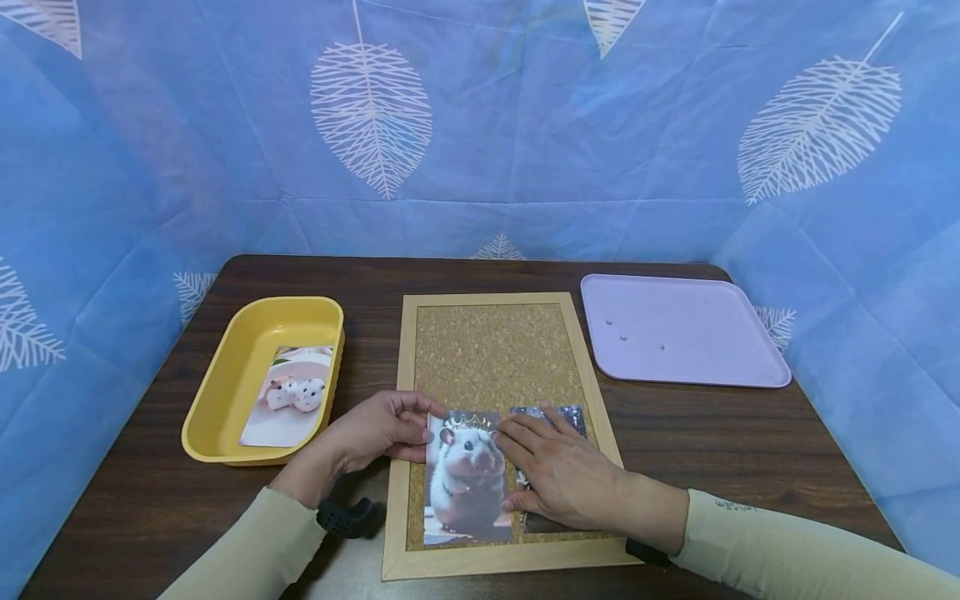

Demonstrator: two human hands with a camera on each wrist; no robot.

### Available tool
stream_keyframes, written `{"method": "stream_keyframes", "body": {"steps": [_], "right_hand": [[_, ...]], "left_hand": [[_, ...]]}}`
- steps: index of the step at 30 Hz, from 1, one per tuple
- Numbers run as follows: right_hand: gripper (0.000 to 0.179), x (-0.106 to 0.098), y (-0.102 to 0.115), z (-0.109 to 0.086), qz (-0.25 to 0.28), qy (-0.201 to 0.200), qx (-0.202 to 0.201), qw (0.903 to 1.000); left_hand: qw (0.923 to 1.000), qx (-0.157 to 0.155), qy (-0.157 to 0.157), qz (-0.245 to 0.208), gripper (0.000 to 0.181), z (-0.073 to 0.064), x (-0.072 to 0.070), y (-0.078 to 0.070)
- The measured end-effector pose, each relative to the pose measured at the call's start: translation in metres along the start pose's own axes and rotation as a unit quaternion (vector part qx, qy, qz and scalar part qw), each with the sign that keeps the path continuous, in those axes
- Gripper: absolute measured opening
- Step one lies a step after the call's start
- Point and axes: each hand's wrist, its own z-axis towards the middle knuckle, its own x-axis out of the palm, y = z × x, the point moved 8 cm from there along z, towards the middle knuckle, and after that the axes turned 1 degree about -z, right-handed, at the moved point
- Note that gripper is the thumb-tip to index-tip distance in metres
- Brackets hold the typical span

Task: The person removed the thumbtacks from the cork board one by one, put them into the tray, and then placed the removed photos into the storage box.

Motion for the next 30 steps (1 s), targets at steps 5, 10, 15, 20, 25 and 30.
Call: {"method": "stream_keyframes", "body": {"steps": [5,10,15,20,25,30], "right_hand": [[0.079,0.000,0.000,0.000,0.001,0.001,0.000,1.0000],[0.079,0.000,0.001,0.000,0.000,0.001,0.001,1.0000],[0.080,0.000,0.000,-0.001,-0.008,-0.008,0.003,0.9999],[0.080,0.002,0.000,-0.001,-0.007,-0.003,0.005,1.0000],[0.079,0.003,0.000,-0.001,-0.004,0.000,0.006,1.0000],[0.078,0.002,0.000,-0.001,-0.006,-0.006,0.006,0.9999]], "left_hand": [[0.9991,-0.006,-0.036,0.023,0.029,-0.001,-0.002,0.002],[0.9984,-0.001,-0.050,0.024,0.030,-0.001,-0.001,0.002],[0.9970,0.011,-0.066,0.037,0.036,-0.001,-0.003,0.002],[0.9922,0.030,-0.109,0.053,0.036,-0.002,-0.011,-0.001],[0.9856,0.030,-0.154,0.063,0.032,-0.004,-0.020,-0.002],[0.9823,0.032,-0.167,0.080,0.030,-0.004,-0.022,-0.002]]}}
